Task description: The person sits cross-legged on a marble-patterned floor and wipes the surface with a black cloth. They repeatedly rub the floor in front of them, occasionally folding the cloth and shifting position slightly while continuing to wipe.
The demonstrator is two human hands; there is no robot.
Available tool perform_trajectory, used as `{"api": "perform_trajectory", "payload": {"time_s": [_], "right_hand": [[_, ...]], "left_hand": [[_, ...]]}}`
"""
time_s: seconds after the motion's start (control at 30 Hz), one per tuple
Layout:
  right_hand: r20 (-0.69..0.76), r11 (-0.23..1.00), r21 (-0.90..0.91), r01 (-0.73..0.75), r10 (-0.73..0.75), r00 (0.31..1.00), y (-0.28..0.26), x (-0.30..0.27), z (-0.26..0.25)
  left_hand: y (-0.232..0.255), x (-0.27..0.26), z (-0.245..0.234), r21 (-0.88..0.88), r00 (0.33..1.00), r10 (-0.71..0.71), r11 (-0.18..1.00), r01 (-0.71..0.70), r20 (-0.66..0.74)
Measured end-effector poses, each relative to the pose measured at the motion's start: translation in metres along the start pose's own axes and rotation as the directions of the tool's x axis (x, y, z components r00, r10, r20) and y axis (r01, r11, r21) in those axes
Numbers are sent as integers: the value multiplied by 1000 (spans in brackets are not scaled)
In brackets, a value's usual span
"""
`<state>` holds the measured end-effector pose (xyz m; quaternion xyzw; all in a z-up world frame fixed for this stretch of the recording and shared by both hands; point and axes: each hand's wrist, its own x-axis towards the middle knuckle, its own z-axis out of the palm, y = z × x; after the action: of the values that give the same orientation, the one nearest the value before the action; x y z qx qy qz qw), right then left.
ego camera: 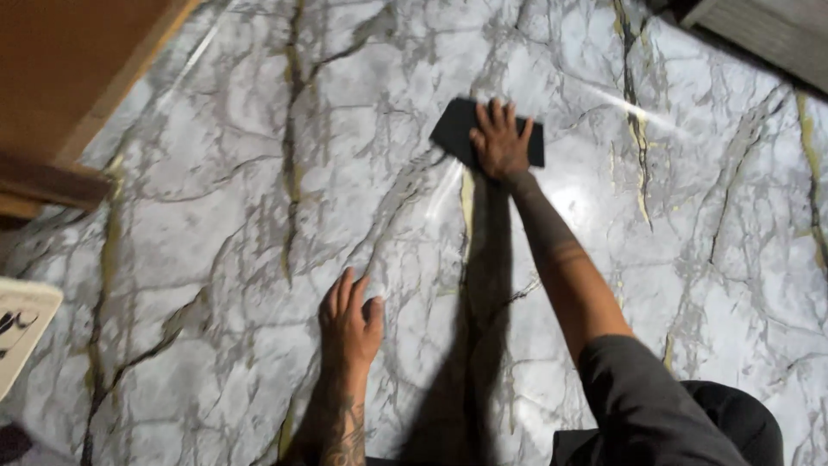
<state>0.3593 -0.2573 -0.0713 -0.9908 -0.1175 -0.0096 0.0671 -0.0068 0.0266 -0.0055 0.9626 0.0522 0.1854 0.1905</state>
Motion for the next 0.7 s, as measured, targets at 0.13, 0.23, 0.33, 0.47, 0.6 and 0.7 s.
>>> {"api": "perform_trajectory", "payload": {"time_s": [0.13, 0.23, 0.33, 0.47, 0.6, 0.7], "right_hand": [[-122, 995, -101, 21, -33, 992, 93, 36, -9], [-98, 995, -81, -54, 46, 994, 173, 19, -28], [-96, 993, -45, -109, 105, 990, 267, -22, -50], [-22, 931, -32, -364, 364, 931, 365, -128, -87], [47, 866, 66, -496, 494, 868, 414, -246, -103], [74, 860, -112, -498, 507, 859, 432, -316, -70]], "left_hand": [[5, 9, 2, -75, 991, -38, 996, 48, 132], [11, 11, 7, -63, 995, -9, 998, 15, 99], [18, 12, 12, -16, 1000, 18, 1000, -18, 23], [23, 8, 13, 12, 1000, -14, 1000, 14, -5], [21, 2, 10, 5, 1000, 2, 1000, -2, -21], [11, -4, 17, -17, 999, -17, 1000, 16, -36]]}}
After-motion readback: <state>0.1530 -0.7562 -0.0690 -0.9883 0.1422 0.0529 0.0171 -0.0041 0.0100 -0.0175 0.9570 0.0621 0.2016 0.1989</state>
